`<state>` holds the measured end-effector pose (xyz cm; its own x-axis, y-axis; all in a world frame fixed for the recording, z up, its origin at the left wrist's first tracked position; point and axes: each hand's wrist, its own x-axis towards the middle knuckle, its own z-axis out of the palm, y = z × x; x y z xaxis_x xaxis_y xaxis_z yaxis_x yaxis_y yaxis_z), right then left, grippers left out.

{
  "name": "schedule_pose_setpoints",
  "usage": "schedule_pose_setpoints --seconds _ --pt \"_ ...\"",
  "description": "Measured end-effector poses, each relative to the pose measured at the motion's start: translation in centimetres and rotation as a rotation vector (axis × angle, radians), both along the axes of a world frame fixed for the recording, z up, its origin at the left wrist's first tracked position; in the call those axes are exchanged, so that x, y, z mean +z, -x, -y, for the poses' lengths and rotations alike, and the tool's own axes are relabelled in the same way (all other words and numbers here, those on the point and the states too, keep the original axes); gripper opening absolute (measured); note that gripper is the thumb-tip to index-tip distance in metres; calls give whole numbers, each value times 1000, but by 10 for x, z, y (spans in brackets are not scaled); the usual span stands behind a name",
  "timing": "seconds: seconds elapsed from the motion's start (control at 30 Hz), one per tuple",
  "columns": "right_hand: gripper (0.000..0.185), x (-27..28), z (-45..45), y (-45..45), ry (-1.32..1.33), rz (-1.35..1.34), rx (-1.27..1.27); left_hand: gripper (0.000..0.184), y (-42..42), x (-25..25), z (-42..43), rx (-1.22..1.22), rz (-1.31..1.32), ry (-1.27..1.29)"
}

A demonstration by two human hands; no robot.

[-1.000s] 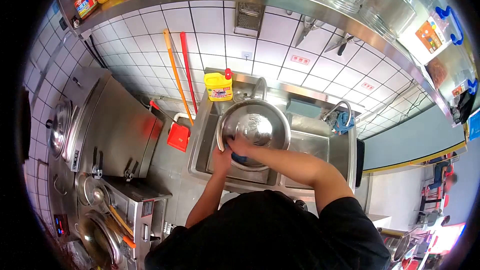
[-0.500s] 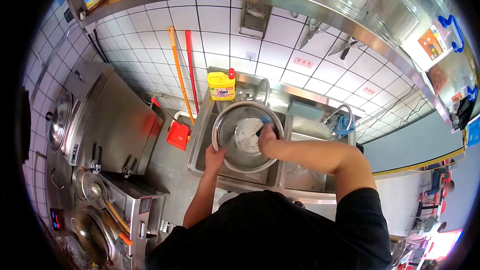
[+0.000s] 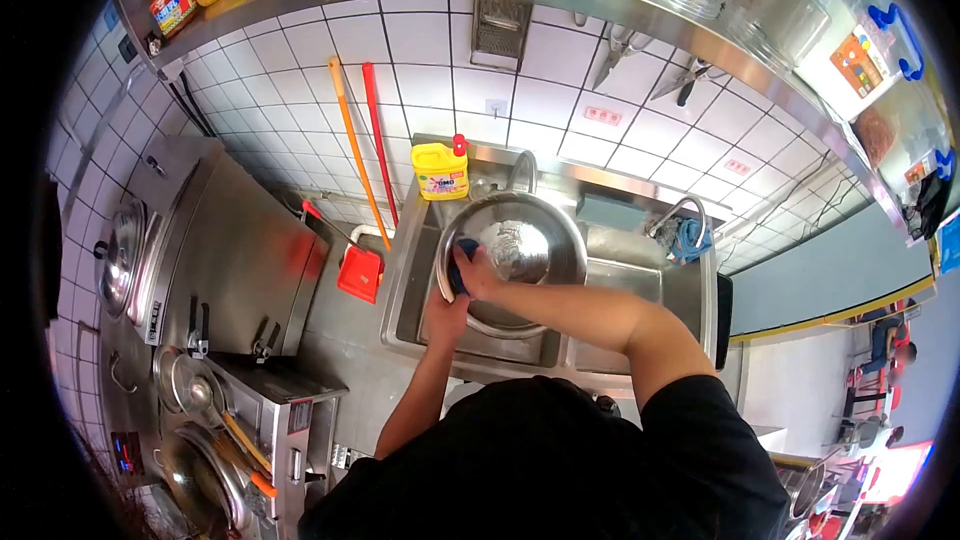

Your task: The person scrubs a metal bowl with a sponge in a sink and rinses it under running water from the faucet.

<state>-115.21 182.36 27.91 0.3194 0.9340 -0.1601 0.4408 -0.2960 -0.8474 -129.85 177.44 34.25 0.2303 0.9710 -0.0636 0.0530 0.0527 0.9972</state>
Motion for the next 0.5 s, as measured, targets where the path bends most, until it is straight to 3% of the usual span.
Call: schedule_pose_setpoints --seconds 0.03,0.07,0.17,0.2,0.3,0.37,0.43,0.5 --pt "61 -6 -1 0 -25 129 18 29 0 3 2 -35 -80 12" --pt "50 53 5 14 9 -80 -262 29 2 6 5 -71 -163 26" --pt "42 76 8 19 -305 -168 -376 30 -5 34 9 -71 -212 -67" --pt "39 84 19 27 -396 44 -255 27 -10 21 6 9 -120 -215" --pt "40 29 13 8 -101 268 110 31 2 41 1 -67 -89 -95" --pt "38 11 12 -5 -85 265 355 30 9 33 -4 -92 -68 -69" --pt "29 29 17 -17 49 262 674 29 11 22 -8 -85 -107 -32" --pt "31 71 32 -15 177 189 623 30 6 -13 -12 -63 38 -52"
